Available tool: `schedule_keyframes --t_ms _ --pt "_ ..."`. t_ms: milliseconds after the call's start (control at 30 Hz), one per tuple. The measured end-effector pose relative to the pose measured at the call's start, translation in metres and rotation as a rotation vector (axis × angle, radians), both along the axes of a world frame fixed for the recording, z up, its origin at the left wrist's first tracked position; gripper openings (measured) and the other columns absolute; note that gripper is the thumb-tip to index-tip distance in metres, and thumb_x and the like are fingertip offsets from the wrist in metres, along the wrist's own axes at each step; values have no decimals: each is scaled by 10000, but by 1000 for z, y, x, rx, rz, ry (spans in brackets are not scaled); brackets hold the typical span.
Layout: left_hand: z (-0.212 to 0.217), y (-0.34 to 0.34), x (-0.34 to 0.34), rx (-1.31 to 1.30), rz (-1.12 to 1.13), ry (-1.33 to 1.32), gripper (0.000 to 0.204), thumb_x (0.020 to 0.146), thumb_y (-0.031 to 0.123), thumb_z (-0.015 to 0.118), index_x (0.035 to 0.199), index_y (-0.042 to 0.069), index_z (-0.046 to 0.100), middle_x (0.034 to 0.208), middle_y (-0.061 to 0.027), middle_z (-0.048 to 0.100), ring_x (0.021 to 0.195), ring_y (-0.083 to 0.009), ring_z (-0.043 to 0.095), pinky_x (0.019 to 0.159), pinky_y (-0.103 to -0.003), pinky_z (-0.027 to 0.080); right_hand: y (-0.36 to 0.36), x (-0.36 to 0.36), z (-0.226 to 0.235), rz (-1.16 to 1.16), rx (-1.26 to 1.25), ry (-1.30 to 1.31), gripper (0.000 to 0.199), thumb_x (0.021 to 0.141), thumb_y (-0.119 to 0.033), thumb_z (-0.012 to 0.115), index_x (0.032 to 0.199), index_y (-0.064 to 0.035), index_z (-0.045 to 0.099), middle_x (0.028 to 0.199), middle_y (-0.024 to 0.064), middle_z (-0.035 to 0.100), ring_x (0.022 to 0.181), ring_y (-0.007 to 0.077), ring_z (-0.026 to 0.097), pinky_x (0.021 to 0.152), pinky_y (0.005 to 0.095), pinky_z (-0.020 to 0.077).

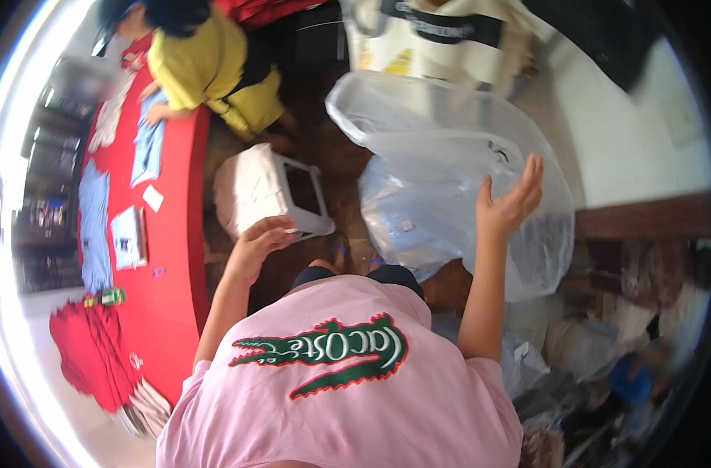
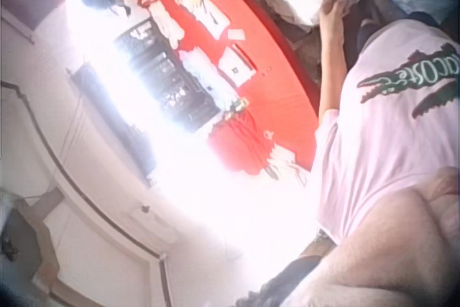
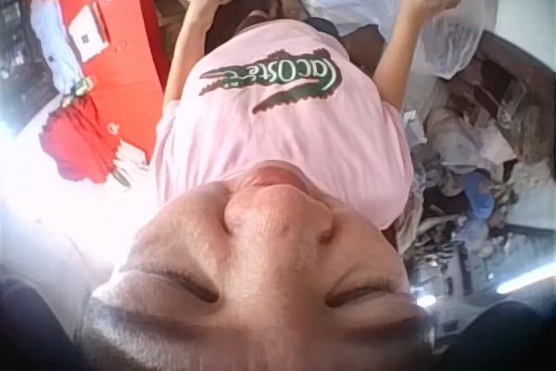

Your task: The person places folded shirts into plastic bags, seals them, and places them into a larger plastic bag.

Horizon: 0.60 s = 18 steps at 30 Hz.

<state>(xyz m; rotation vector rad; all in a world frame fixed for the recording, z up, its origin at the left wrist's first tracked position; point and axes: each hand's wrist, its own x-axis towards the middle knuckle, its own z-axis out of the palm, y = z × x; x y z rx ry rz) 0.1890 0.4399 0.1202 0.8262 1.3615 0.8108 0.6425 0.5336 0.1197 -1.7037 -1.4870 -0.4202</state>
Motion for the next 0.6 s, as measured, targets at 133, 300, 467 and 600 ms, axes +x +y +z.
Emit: schedule_keyframes --t_ms 133,300,467,600 --pt "-12 -51 -25 4 13 29 383 989 212 659 1326 30 676 1277 -68 716 1097 -159 672 964 -328 513 -18 -65 -4 239 116 -101 829 919 -231 740 1604 -25 320 1646 301 309 1522 487 313 1202 583 271" --pt "-23 -91 -80 47 245 54 426 985 219 672 1384 70 644 1323 -72 697 1121 -161 676 945 -327 520 -40 -157 14 698 210 -40 670 997 -131 651 1578 -2 345 1647 272 318 1511 450 353 1222 550 289" --pt "-41 -192 -160 163 694 -35 457 992 207 675 1421 77 589 1325 -66 684 1149 -151 653 927 -340 523 -36 -271 0 1063 2 28 564 1008 -68 608 1525 28 404 1601 227 418 1468 400 436 1211 510 332" --pt "-64 -319 -255 265 1143 -1 406 1003 203 662 1377 55 606 1298 -76 696 1104 -165 670 909 -344 534 -57 -400 1 1377 -280 128 549 975 8 606 1506 -10 466 1514 165 545 1241 322 618 1046 410 460"
